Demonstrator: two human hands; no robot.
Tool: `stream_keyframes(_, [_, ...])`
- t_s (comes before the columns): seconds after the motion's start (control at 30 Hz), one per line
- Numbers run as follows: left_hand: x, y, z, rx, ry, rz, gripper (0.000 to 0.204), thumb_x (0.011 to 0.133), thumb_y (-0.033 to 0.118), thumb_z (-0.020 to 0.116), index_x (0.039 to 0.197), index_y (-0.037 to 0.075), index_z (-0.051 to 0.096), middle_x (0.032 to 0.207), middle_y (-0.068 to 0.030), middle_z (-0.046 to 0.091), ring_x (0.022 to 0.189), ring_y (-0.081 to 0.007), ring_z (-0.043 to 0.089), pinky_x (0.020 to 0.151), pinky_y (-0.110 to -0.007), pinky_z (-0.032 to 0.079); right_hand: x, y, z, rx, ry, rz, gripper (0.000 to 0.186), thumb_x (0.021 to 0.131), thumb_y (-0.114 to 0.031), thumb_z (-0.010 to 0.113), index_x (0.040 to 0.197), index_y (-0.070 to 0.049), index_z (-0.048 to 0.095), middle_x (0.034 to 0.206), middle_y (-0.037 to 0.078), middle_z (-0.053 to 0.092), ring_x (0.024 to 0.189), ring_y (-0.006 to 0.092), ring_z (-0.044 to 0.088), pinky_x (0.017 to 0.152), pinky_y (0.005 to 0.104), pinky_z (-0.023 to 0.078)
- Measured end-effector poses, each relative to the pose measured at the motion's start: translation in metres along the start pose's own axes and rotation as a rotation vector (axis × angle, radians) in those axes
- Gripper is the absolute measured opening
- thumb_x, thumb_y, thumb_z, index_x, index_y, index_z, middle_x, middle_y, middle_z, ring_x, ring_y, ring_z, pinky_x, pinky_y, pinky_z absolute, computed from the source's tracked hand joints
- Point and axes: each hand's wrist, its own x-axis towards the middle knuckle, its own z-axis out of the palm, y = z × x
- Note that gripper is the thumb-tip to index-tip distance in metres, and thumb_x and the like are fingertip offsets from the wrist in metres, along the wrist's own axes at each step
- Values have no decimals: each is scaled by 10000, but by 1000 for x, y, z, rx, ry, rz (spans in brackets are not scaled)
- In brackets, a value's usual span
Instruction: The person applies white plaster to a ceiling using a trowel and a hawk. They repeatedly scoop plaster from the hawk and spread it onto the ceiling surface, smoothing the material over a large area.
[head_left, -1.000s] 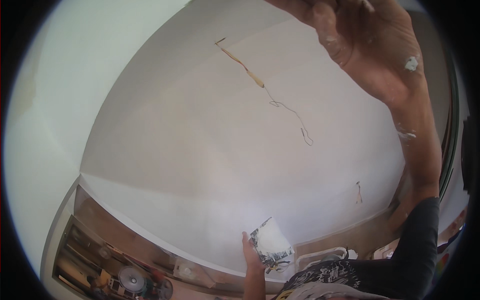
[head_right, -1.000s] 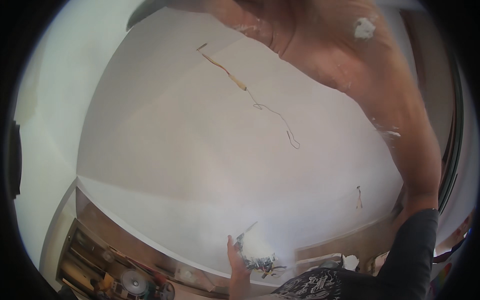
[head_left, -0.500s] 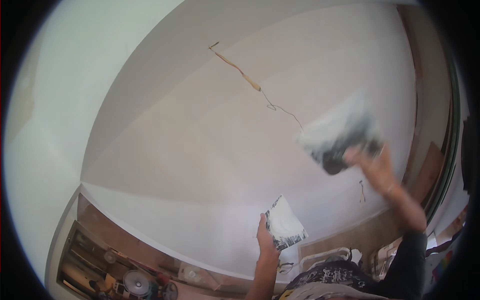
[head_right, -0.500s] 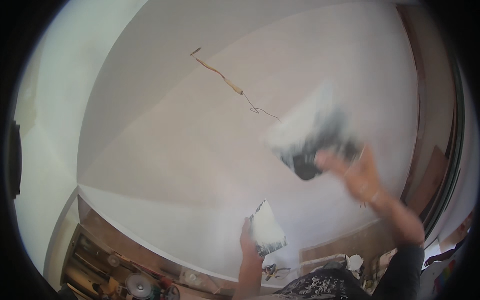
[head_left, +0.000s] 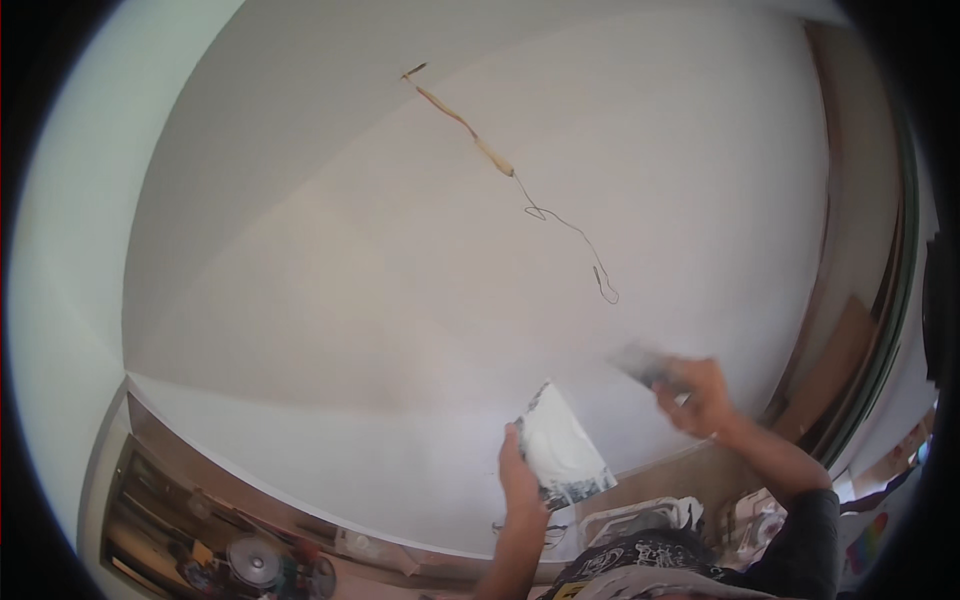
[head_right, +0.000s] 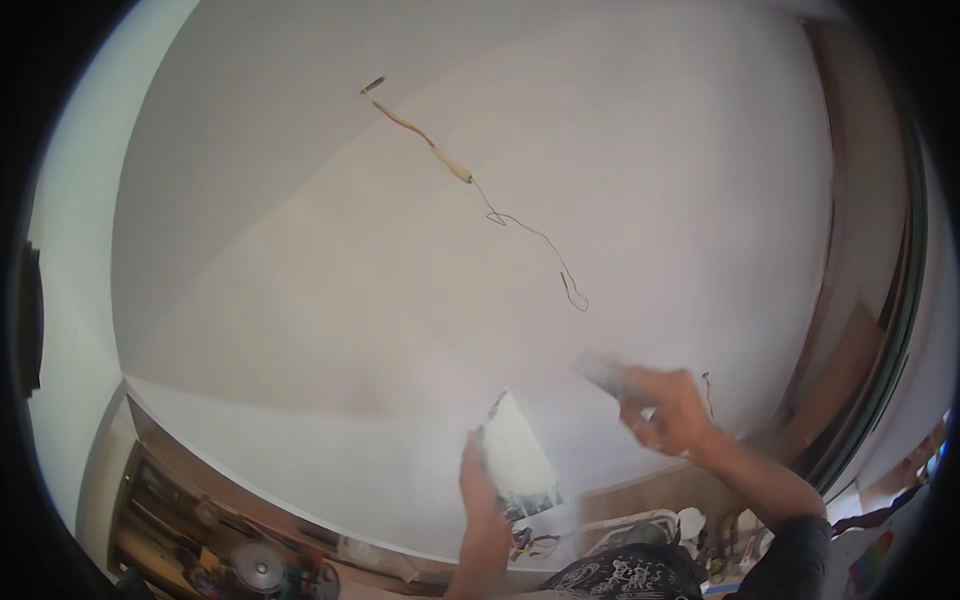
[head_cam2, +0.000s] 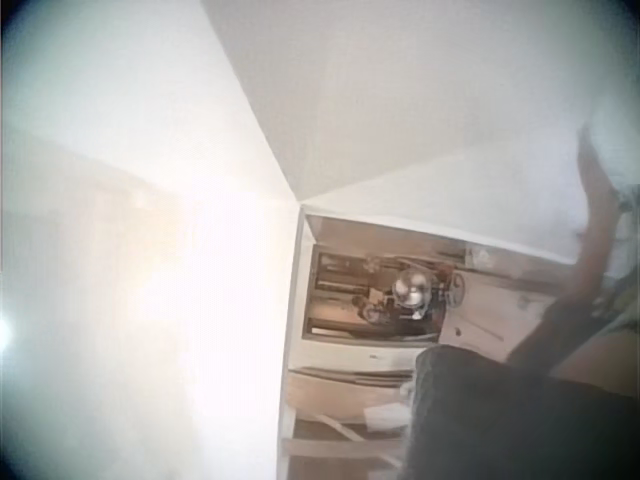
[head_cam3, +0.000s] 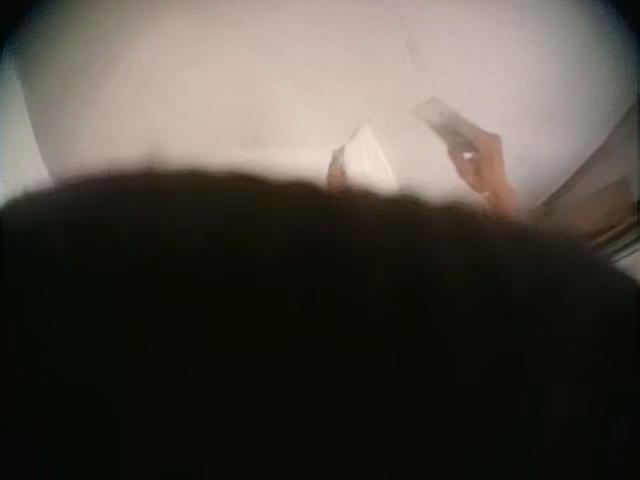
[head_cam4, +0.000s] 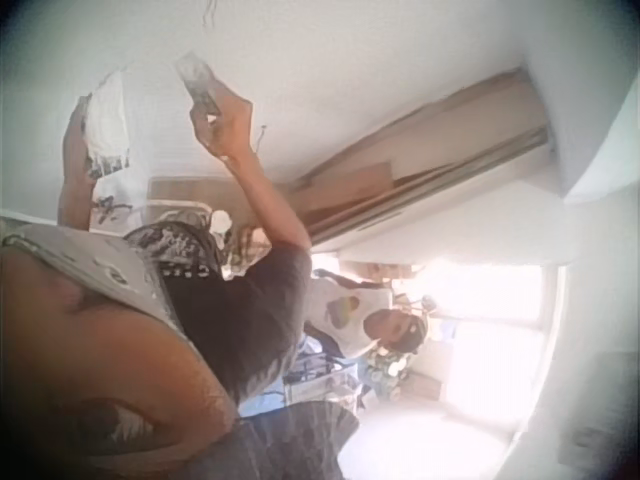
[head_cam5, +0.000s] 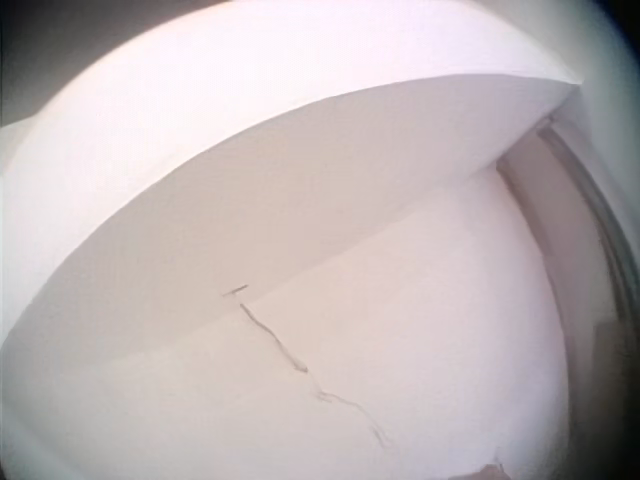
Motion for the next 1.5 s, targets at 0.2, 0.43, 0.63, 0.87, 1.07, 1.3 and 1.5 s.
stream_keyframes(0.2, [11, -5, -41, -203, 100, -8, 463, 998, 385, 397, 1240, 7, 511, 1140, -138, 605, 1012, -272, 617, 876, -405, 509, 169, 51, -60, 627, 505, -111, 239, 862, -56, 606, 1097, -11, 604, 1068, 103, 617, 1012, 182, 574, 912, 346, 475])
stream_keyframes(0.43, [17, -22, -89, -282, 267, 81, 453, 988, 374, 418, 1242, 11, 512, 1135, -126, 610, 997, -272, 618, 851, -412, 514, 380, 129, -35, 970, 323, -70, 258, 818, -6, 618, 1051, -7, 507, 1062, 114, 571, 1010, 241, 579, 920, 362, 529])
stream_keyframes(0.63, [16, -33, -123, -299, 383, 106, 455, 987, 368, 415, 1252, 9, 506, 1168, -123, 603, 1043, -281, 604, 886, -413, 494, 462, 121, -20, 1273, 378, 85, 308, 801, -5, 635, 1077, -4, 499, 1088, 146, 572, 1026, 269, 581, 921, 363, 538])
stream_keyframes(0.87, [27, -43, -135, -250, 501, 87, 482, 991, 380, 389, 1274, 3, 487, 1218, -142, 574, 1074, -293, 591, 911, -422, 486, 502, 90, -36, 1144, 414, 245, 177, 875, 35, 579, 1047, 35, 536, 1045, 139, 604, 965, 246, 610, 975, 339, 514])
stream_keyframes(1.07, [27, -40, -128, -292, 422, 91, 443, 985, 368, 425, 1239, 17, 518, 1147, -116, 607, 1018, -273, 607, 878, -418, 493, 469, 78, -53, 1163, 228, -33, 85, 879, 7, 597, 954, 18, 558, 1041, 142, 606, 958, 218, 603, 897, 291, 527])
stream_keyframes(1.3, [24, -31, -124, -267, 364, 88, 437, 985, 378, 433, 1212, 17, 527, 1103, -114, 615, 983, -267, 613, 844, -413, 502, 396, 2, -60, 1030, 200, -70, 110, 843, 9, 635, 910, -36, 561, 886, 94, 642, 785, 152, 591, 666, 254, 491])
stream_keyframes(1.5, [14, -26, -123, -259, 340, 66, 440, 984, 381, 435, 1213, 17, 529, 1116, -120, 616, 990, -270, 615, 846, -409, 503, 348, -46, -58, 979, 200, -97, 114, 841, -30, 657, 916, -43, 573, 883, 98, 662, 776, 145, 601, 677, 230, 499])
